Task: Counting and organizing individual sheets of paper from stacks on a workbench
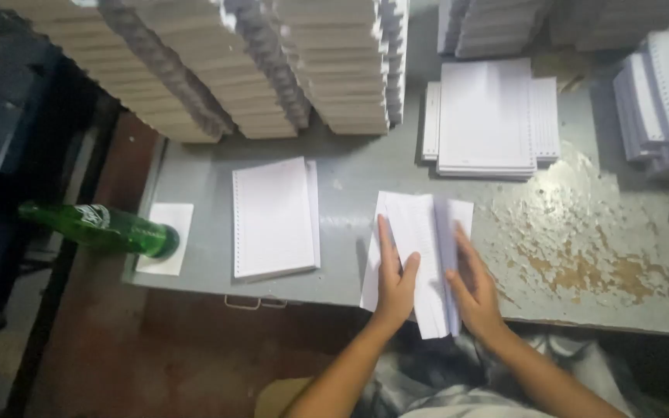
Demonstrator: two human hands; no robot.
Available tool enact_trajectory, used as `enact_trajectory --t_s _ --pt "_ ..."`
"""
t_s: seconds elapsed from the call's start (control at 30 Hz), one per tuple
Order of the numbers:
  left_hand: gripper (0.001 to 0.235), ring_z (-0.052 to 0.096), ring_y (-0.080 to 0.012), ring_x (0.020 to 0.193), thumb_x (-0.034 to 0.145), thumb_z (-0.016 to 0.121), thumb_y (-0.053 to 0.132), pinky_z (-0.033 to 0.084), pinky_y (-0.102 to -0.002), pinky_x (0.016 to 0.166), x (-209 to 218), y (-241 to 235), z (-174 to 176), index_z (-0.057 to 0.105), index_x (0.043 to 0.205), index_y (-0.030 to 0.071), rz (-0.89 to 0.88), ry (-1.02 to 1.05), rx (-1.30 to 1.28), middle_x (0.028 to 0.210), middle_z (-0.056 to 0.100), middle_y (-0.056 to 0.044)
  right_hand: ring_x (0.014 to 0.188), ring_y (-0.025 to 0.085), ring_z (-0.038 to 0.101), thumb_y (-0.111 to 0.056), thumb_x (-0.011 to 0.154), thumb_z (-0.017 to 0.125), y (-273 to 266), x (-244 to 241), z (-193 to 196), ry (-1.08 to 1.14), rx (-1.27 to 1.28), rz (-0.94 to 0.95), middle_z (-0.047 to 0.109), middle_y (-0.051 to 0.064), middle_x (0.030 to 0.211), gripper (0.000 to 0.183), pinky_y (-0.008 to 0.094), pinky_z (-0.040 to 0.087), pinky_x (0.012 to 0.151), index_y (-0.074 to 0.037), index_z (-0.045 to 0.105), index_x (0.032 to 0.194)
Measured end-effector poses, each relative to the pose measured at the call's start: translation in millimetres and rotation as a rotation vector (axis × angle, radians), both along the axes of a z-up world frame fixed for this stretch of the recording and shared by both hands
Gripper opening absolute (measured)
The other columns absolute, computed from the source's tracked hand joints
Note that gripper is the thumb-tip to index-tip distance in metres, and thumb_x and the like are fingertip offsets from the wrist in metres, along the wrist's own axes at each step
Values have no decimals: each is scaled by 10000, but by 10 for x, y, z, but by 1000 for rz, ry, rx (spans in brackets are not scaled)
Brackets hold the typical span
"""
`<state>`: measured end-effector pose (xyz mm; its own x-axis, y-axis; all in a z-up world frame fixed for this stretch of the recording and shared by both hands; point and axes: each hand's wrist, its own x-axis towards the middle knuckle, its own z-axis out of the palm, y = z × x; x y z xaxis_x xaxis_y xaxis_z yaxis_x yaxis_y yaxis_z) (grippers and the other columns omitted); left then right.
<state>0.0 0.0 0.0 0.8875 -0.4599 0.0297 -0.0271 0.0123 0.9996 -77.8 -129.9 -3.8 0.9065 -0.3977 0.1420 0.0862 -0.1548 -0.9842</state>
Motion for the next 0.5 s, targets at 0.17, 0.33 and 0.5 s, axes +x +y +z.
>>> enact_trajectory --t_s 0.17,0.33,0.5 --pt "891 636 -222 1213 1005 542 200 481 -356 1045 -31 -38 -160 -79 1634 311 82 225 -203 1417 606 -192 1005 228 402 -246 968 567 -170 -185 -127 117 -371 -141 571 84 1400 545 355 385 937 -110 478 1487" --pt "804 690 -231 869 1058 407 436 608 -318 746 -67 -98 -156 -80 1636 163 -25 -3 -318 1280 654 -287 1279 162 579 -434 923 528 -71 -196 -282 398 269 68 637 66 1411 613 330 405 1131 -77 562 1420" --pt "710 703 -193 821 1027 431 461 587 -288 737 -63 -123 -171 235 1595 84 25 68 -259 1220 704 -222 1324 156 558 -261 731 794 26 -293 169 399 359 120 566 42 1498 902 324 415 1125 -127 399 1531"
